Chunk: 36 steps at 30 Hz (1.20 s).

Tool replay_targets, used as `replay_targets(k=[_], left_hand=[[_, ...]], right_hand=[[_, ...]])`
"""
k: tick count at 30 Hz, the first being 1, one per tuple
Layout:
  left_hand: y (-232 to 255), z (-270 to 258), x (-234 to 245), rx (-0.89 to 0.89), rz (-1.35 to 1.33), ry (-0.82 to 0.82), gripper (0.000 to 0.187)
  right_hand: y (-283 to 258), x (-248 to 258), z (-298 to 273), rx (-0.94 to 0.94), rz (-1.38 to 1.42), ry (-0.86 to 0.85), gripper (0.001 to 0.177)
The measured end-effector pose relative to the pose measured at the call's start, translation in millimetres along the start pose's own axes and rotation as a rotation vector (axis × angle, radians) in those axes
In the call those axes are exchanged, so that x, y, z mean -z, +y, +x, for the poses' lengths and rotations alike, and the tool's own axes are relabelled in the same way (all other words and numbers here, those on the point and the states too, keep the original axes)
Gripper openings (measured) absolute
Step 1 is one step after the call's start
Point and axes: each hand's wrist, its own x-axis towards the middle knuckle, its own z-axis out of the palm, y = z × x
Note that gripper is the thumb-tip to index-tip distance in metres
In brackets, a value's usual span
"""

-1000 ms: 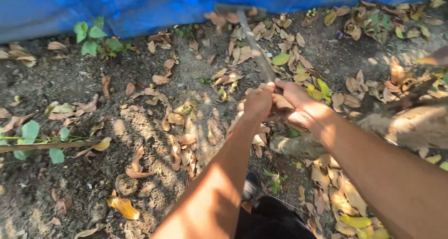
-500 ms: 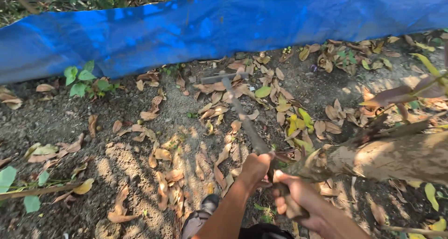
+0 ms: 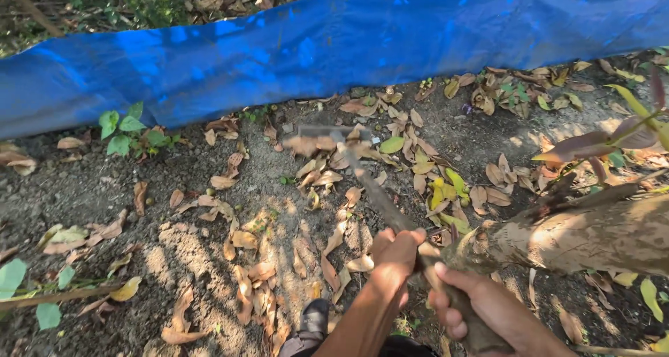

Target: Raking dry leaves and loosening soil around plants in a garden using a hoe.

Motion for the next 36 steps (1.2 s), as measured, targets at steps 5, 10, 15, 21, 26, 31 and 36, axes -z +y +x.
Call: replay_targets(k=[5, 10, 15, 21, 26, 31, 36], left_hand=[[15.9, 67.5, 19.1, -0.256, 0.111, -0.150, 0.023], [87.4, 96.5, 20.4, -0.113, 0.318, -0.131, 0.021], [91.1, 84.0, 41.5, -0.138, 0.465, -0.049, 0.026], [80.0, 68.8, 55.5, 0.003, 0.444, -0.048, 0.039], [81.1, 57.3, 65.8, -0.033, 0.388, 0.040, 0.044], [66.5, 56.6, 74.0, -0.064, 0.334, 0.082, 0.048], [76.0, 36.2, 69.3, -0.052, 0.389, 0.138, 0.050]], right_hand=[[-36.9, -34.5, -0.7, 0.204, 0.114, -0.046, 0.019], [-82.4, -40.4, 88.7, 0.178, 0.356, -0.126, 0.023], [-118.4, -45.9, 152.6, 0.087, 0.428, -0.301, 0.019], [-104.7, -34.1, 169.4, -0.028, 0.291, -0.355, 0.020], [-87.4, -16.5, 179.4, -0.051, 0.251, -0.279, 0.024], [-84.0, -13.9, 181.7, -0.031, 0.204, -0.311, 0.022], [-95.1, -15.5, 184.9, -0.040, 0.241, -0.283, 0.027]])
